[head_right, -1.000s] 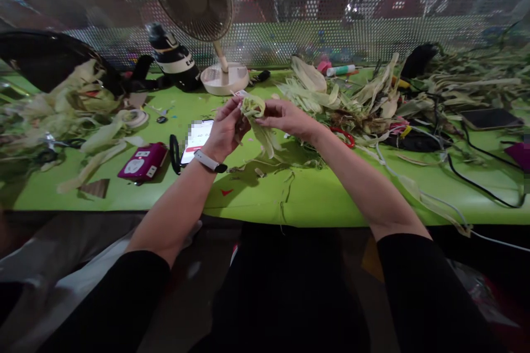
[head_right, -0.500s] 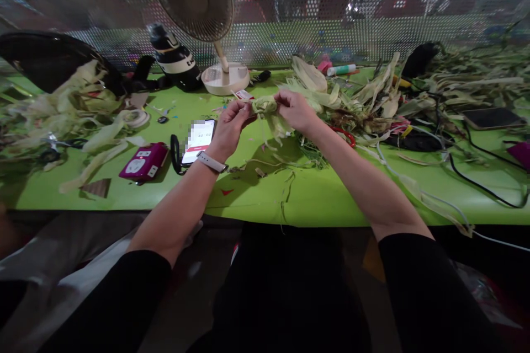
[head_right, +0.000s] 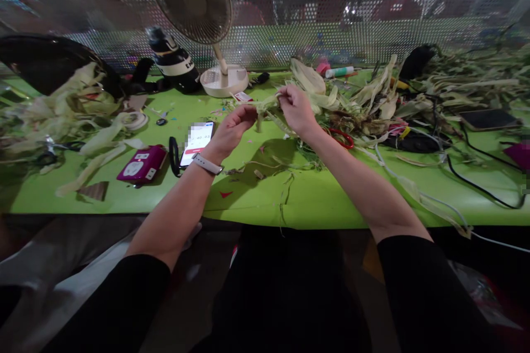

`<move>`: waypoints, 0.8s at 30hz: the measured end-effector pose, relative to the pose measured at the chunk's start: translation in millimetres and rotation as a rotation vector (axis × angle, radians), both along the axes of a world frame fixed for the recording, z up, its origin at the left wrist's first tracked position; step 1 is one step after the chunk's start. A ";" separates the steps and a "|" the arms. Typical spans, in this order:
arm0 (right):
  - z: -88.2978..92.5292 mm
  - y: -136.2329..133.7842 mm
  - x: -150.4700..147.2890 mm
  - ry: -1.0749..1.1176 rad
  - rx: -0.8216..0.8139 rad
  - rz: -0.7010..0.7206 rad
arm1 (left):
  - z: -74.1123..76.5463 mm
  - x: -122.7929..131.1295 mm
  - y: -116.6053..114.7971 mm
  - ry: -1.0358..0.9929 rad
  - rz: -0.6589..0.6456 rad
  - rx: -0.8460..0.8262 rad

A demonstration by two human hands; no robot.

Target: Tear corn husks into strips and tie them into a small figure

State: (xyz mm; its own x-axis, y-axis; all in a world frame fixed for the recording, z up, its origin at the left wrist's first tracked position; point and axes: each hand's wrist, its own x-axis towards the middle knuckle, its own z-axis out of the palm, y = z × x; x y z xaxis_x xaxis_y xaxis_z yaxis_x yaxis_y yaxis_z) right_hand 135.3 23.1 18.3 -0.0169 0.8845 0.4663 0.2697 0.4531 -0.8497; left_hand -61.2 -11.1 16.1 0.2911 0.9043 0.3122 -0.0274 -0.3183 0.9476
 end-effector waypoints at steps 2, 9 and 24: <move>-0.6 -4.5 -3.0 -0.034 0.019 -0.023 | 0.6 -1.0 -0.7 0.012 -0.029 -0.030; -4.5 -13.4 -11.3 -0.102 0.031 -0.032 | 3.3 0.9 -7.0 -0.068 0.009 -0.180; -7.9 -9.7 -10.7 0.038 0.067 0.013 | 9.4 3.5 -7.9 -0.017 0.016 -0.092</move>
State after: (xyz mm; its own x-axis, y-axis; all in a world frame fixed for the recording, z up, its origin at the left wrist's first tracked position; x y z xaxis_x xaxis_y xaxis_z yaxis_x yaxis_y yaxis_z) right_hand 124.5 13.4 10.4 -0.0096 0.8509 0.5252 0.2316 0.5129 -0.8266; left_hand -57.6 -18.9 25.4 0.2720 0.9339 0.2322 -0.0400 -0.2301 0.9724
